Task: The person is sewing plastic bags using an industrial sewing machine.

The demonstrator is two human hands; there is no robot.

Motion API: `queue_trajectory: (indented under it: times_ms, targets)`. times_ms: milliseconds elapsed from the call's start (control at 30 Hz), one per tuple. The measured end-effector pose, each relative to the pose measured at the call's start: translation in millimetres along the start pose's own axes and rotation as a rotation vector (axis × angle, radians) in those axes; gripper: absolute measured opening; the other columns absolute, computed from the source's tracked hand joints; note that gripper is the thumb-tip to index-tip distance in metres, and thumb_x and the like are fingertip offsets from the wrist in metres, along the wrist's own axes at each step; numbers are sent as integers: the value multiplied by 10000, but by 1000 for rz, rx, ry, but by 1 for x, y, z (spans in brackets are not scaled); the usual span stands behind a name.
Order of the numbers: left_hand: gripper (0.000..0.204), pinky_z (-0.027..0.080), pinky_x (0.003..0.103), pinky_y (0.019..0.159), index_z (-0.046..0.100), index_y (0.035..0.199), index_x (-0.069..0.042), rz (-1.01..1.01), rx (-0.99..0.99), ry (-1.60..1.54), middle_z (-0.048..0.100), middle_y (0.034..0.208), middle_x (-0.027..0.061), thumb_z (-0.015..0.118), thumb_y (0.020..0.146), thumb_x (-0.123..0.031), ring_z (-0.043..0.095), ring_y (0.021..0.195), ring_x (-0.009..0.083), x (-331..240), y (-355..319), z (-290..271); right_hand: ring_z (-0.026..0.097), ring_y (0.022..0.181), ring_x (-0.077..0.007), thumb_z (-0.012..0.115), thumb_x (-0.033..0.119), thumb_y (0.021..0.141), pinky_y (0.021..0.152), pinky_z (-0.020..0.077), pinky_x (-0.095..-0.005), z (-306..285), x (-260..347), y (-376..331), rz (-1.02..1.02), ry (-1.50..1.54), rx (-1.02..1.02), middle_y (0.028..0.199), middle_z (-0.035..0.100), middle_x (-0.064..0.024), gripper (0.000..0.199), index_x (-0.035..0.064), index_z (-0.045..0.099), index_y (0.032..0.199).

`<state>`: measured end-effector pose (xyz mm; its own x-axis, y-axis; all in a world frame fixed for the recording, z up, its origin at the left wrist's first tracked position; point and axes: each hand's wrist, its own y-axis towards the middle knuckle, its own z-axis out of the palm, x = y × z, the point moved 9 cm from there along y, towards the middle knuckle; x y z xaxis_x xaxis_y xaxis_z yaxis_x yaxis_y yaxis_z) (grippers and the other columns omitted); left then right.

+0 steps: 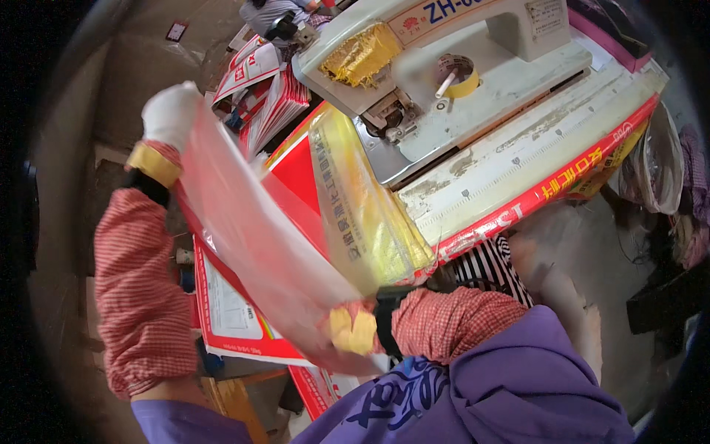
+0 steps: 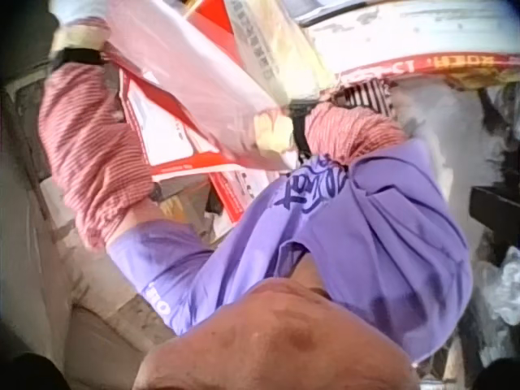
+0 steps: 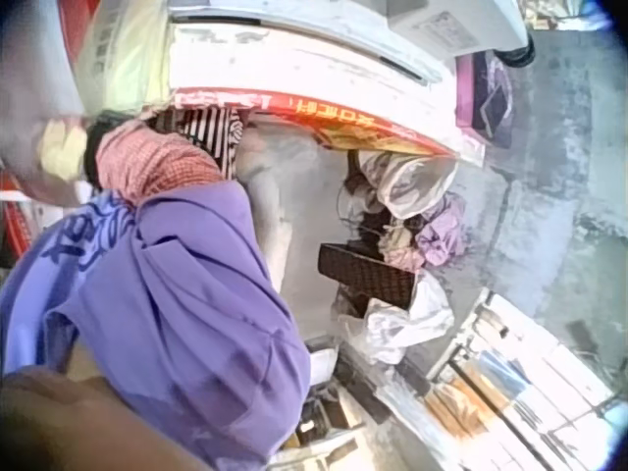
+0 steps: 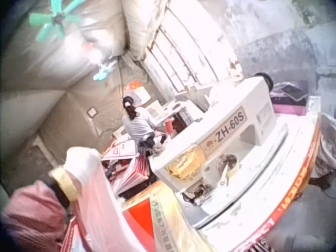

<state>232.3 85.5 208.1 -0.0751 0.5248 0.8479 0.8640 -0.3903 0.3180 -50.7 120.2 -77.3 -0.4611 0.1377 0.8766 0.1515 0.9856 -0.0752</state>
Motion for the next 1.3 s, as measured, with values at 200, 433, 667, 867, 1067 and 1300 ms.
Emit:
queue_trajectory:
  times_ms: [200, 433, 667, 867, 1067, 1300]
  targets:
    - [229, 519, 429, 761, 695, 936, -130, 129, 83, 4, 674, 956, 146, 522, 812, -216, 653, 908, 314, -17, 33, -48, 644, 909, -299, 525, 307, 824, 743, 507, -416, 19, 7, -72, -4, -111, 40, 979, 661, -155, 289, 123, 600, 1034]
    - [253, 519, 420, 756, 607, 1010, -78, 118, 86, -53, 674, 926, 145, 425, 905, -219, 653, 895, 315, -35, 12, -58, 664, 843, -306, 561, 269, 782, 702, 518, -445, -28, -54, -185, 477, -345, -184, 882, 685, -154, 248, 62, 665, 871]
    - [252, 525, 425, 728, 614, 1004, -66, 165, 44, -64, 675, 925, 157, 407, 914, -176, 661, 851, 326, -48, 15, -60, 652, 839, -326, 631, 357, 780, 718, 514, -444, -82, -68, -284, 786, -251, -701, 900, 671, -134, 503, 86, 554, 1196]
    - [266, 527, 447, 714, 625, 981, -45, 186, 74, -28, 678, 893, 168, 405, 914, -180, 663, 839, 344, -62, 17, -66, 644, 840, -314, 686, 292, 775, 727, 513, -409, -118, -64, -244, 529, -7, -1180, 907, 665, -137, 527, 63, 524, 1221]
    - [272, 525, 449, 730, 623, 995, -34, 184, 49, -42, 675, 905, 178, 418, 906, -188, 661, 849, 349, -61, 20, -58, 652, 691, -235, 628, 152, 796, 612, 514, -337, -106, -35, -228, 159, 72, -1329, 852, 660, -134, 531, 18, 471, 1285]
    - [235, 501, 451, 751, 559, 1059, -56, 196, 82, -125, 656, 937, 186, 445, 913, -200, 636, 887, 356, -58, 22, -58, 645, 763, -301, 644, 317, 776, 705, 498, -390, -91, -90, -184, 481, 661, -755, 841, 667, -169, 393, 45, 627, 1059]
